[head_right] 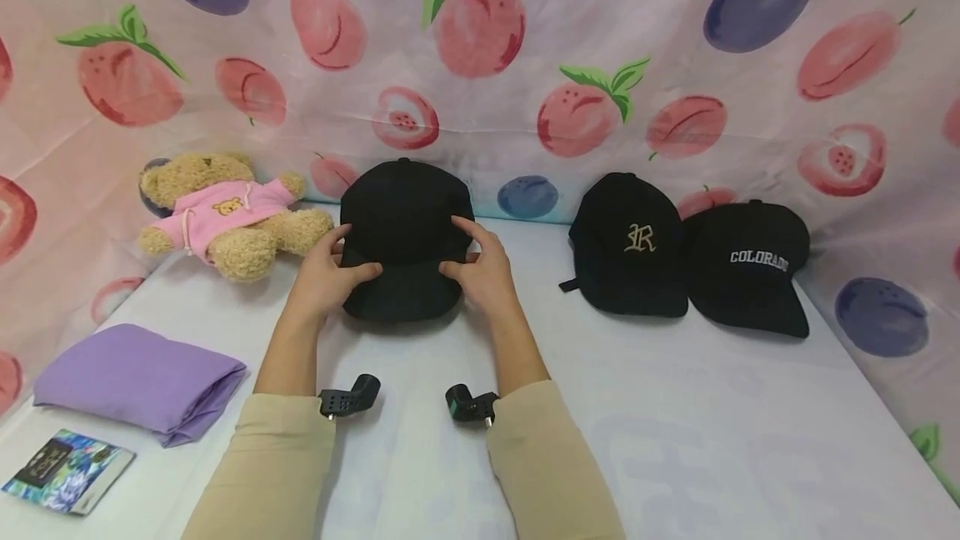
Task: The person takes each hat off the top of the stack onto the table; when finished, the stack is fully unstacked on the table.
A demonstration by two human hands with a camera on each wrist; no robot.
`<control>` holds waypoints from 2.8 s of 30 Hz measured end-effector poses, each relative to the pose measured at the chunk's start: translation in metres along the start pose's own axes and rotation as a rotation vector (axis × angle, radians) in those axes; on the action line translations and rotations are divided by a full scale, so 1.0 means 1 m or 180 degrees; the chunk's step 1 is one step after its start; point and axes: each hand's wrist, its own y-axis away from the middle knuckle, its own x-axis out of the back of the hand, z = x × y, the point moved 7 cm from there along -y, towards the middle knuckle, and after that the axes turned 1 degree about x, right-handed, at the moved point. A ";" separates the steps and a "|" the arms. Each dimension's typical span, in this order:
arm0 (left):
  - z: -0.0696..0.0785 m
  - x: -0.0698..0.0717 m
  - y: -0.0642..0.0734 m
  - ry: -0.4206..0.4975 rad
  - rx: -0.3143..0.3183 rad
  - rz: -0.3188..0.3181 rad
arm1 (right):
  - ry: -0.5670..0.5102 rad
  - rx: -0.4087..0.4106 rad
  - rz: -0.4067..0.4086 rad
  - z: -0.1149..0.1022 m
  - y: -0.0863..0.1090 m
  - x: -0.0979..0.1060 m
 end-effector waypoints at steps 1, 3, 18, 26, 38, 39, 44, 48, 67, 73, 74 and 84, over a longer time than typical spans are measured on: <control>0.002 0.000 0.000 -0.0015 -0.0012 0.0010 | 0.0001 0.0005 0.0012 -0.001 0.000 0.001; 0.005 0.001 0.001 -0.0048 -0.0032 0.0025 | 0.0001 0.0012 0.0027 -0.004 0.001 0.004; 0.024 -0.007 0.005 -0.0072 -0.0204 0.0049 | 0.0092 0.0066 0.0027 -0.013 0.005 0.023; 0.034 -0.017 0.009 -0.0012 -0.0268 0.0187 | 0.0074 0.0158 0.0015 -0.015 0.005 0.037; 0.046 -0.036 0.012 0.0069 -0.0311 0.0183 | 0.0059 0.0197 0.0073 -0.010 0.005 0.059; 0.047 -0.037 0.013 0.0069 -0.0315 0.0181 | 0.0059 0.0195 0.0064 -0.009 0.005 0.060; 0.050 -0.044 0.014 0.0024 -0.0339 0.0189 | 0.0102 0.0175 0.0055 -0.008 0.007 0.068; 0.053 -0.051 0.015 0.0028 -0.0372 0.0201 | 0.0146 0.0153 0.0081 -0.006 0.010 0.075; 0.066 -0.084 0.010 -0.0112 -0.0518 0.0148 | 0.0126 0.0138 0.0287 0.013 0.015 0.103; 0.067 -0.092 0.010 -0.0233 -0.0538 0.0000 | 0.0130 0.0109 0.0302 0.018 0.016 0.107; 0.067 -0.094 0.010 -0.0244 -0.0551 -0.0035 | 0.0131 0.0099 0.0312 0.019 0.016 0.108; 0.069 -0.112 0.008 -0.0270 -0.0556 -0.0265 | 0.0221 -0.0030 0.0406 0.031 0.018 0.118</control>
